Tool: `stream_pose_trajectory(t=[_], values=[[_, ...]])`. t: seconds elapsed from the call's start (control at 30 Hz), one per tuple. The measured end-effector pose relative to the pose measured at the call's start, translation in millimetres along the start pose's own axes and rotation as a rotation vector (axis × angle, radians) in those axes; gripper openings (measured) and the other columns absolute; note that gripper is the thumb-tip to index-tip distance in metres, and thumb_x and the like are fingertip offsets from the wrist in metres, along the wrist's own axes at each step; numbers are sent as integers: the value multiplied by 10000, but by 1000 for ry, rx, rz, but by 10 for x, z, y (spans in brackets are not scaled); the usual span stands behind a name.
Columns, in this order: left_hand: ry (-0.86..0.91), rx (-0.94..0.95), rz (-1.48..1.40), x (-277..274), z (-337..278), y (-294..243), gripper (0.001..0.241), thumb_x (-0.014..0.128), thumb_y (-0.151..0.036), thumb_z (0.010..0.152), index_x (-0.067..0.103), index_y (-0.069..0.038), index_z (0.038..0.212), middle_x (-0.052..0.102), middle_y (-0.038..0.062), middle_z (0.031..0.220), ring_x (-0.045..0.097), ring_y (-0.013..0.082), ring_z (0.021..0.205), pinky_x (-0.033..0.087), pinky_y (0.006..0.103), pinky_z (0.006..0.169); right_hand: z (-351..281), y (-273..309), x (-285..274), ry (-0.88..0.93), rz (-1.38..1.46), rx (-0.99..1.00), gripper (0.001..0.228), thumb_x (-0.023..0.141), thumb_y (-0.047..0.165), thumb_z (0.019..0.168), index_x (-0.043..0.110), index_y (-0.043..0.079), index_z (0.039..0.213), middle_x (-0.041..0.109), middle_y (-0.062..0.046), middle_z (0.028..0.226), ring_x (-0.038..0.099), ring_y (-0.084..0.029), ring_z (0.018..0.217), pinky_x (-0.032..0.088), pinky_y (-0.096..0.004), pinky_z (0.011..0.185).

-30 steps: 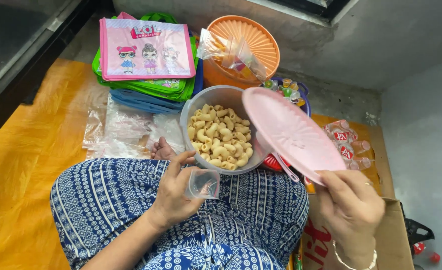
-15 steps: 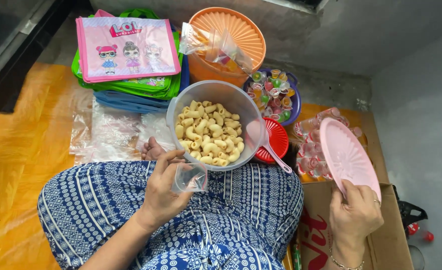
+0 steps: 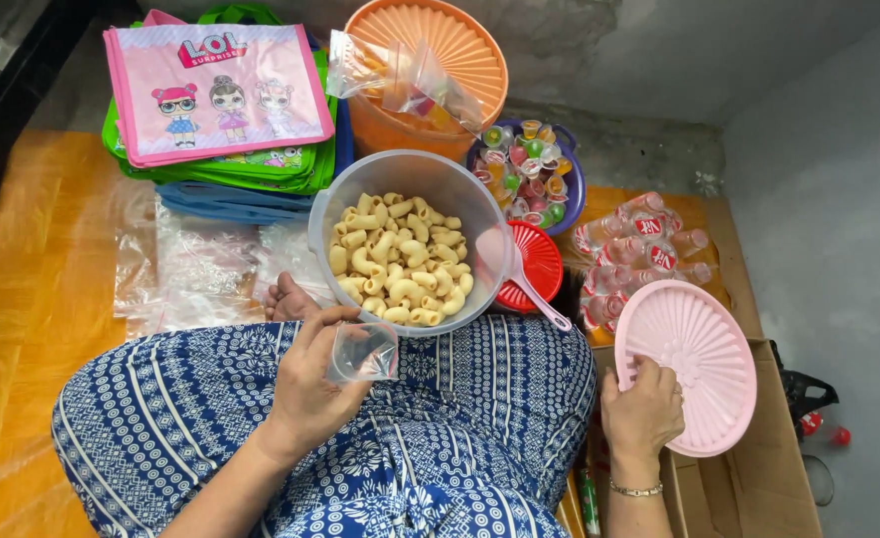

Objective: The person is scooping snacks from a large bowl into small plastic bags and preparing them for packaging.

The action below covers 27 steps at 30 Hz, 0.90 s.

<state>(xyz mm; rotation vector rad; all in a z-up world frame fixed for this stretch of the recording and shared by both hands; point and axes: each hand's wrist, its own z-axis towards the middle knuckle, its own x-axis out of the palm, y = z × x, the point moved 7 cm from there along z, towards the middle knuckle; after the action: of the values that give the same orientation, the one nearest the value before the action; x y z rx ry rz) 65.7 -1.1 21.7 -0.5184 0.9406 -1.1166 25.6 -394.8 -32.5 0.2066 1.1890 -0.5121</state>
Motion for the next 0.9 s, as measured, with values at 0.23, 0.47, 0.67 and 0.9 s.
stream_pose_trajectory(t=[0.23, 0.47, 0.67, 0.9], values=[[18, -17, -18, 65, -29, 32, 312, 697, -97, 612, 544, -17, 872, 570, 157, 922, 550, 264, 911, 478, 332, 777, -188, 367, -336, -373, 154, -279, 169, 556, 31, 651, 582, 54, 817, 521, -44, 696, 471, -196, 584, 348, -287, 493], [28, -23, -30, 12, 16, -19, 303, 692, -90, 615, 553, -11, 872, 573, 164, 927, 561, 265, 898, 481, 332, 762, -575, 1054, -389, -289, 329, -555, 97, 596, 42, 724, 589, 102, 799, 495, -11, 624, 408, -112, 490, 293, -201, 401], [25, -55, -14, 13, -38, 74, 290, 677, -79, 615, 554, -18, 870, 579, 150, 920, 563, 255, 879, 480, 327, 757, -615, 1094, -243, -57, 245, -500, 259, 594, 228, 669, 575, 136, 910, 495, -17, 736, 469, -169, 622, 396, -274, 476], [52, -52, -46, 73, -9, 36, 263, 679, -125, 646, 572, -24, 865, 589, 139, 901, 566, 247, 865, 485, 324, 744, -424, 1109, -330, 335, 329, -404, 566, 373, 616, 731, 589, 132, 928, 538, -23, 815, 481, -146, 726, 400, -258, 535]])
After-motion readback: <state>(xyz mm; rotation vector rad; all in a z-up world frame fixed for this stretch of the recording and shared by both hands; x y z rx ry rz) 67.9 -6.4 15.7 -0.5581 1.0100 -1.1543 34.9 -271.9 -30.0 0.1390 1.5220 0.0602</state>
